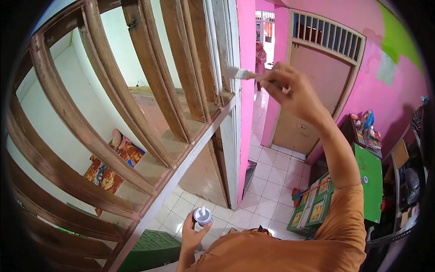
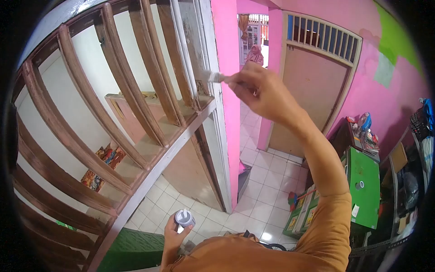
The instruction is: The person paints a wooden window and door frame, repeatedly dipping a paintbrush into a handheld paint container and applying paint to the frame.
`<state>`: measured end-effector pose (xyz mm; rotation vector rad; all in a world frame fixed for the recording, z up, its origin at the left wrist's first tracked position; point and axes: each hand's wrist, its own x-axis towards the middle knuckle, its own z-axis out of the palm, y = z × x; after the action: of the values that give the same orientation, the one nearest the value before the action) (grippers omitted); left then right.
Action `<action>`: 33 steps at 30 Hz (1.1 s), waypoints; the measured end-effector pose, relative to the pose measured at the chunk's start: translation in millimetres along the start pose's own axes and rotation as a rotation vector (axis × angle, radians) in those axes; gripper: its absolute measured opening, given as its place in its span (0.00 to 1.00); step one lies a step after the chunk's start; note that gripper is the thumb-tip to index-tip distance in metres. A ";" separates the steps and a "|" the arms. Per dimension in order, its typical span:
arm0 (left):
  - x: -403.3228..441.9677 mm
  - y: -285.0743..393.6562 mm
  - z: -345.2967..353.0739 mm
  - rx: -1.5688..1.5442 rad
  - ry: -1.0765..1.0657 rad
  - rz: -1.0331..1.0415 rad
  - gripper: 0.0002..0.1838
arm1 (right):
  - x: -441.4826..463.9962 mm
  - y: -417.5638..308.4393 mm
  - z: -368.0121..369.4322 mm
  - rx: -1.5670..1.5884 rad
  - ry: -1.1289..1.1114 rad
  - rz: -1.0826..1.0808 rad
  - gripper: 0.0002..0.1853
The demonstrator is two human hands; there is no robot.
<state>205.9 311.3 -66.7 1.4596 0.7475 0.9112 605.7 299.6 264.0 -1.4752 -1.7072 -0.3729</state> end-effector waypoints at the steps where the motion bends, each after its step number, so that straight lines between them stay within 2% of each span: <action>1: -0.1 -0.2 0.4 0.003 0.001 -0.006 0.33 | -2.8 4.6 7.0 -0.024 -0.021 -0.088 0.12; 2: -0.5 -0.4 0.9 0.007 0.001 -0.013 0.32 | -5.8 7.8 12.7 -0.047 -0.042 -0.175 0.14; 7: -0.8 -1.9 1.1 -0.004 -0.001 -0.011 0.33 | -15.5 11.2 34.5 -0.168 -0.108 -0.171 0.21; 13: -5.1 -6.5 -0.7 0.003 0.021 -0.026 0.33 | 5.0 10.7 45.1 -0.368 0.004 -0.291 0.17; 15: -3.8 -9.1 -1.4 0.007 0.023 -0.039 0.33 | 17.2 4.6 44.4 -0.456 0.139 -0.325 0.18; 19: -3.2 -8.5 -1.8 0.020 0.023 -0.039 0.33 | 16.6 -2.3 41.8 -0.453 0.178 -0.372 0.16; 21: -4.1 -5.5 -1.0 0.007 0.030 -0.040 0.33 | 0.4 1.3 51.6 -0.444 0.029 -0.362 0.16; 23: -4.1 -4.3 0.5 -0.007 0.047 -0.030 0.33 | -2.3 7.5 59.7 -0.454 -0.006 -0.362 0.17; 28: -5.8 -4.0 -4.1 0.014 0.037 -0.059 0.33 | 18.4 1.3 43.6 -0.503 0.206 -0.311 0.16; 33: -7.0 0.3 -2.5 0.011 0.031 -0.061 0.33 | 4.9 -1.2 35.9 -0.367 0.147 -0.355 0.16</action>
<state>200.3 306.4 -67.2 1.4276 0.8169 0.8857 590.8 327.3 246.0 -1.3474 -1.8467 -1.0052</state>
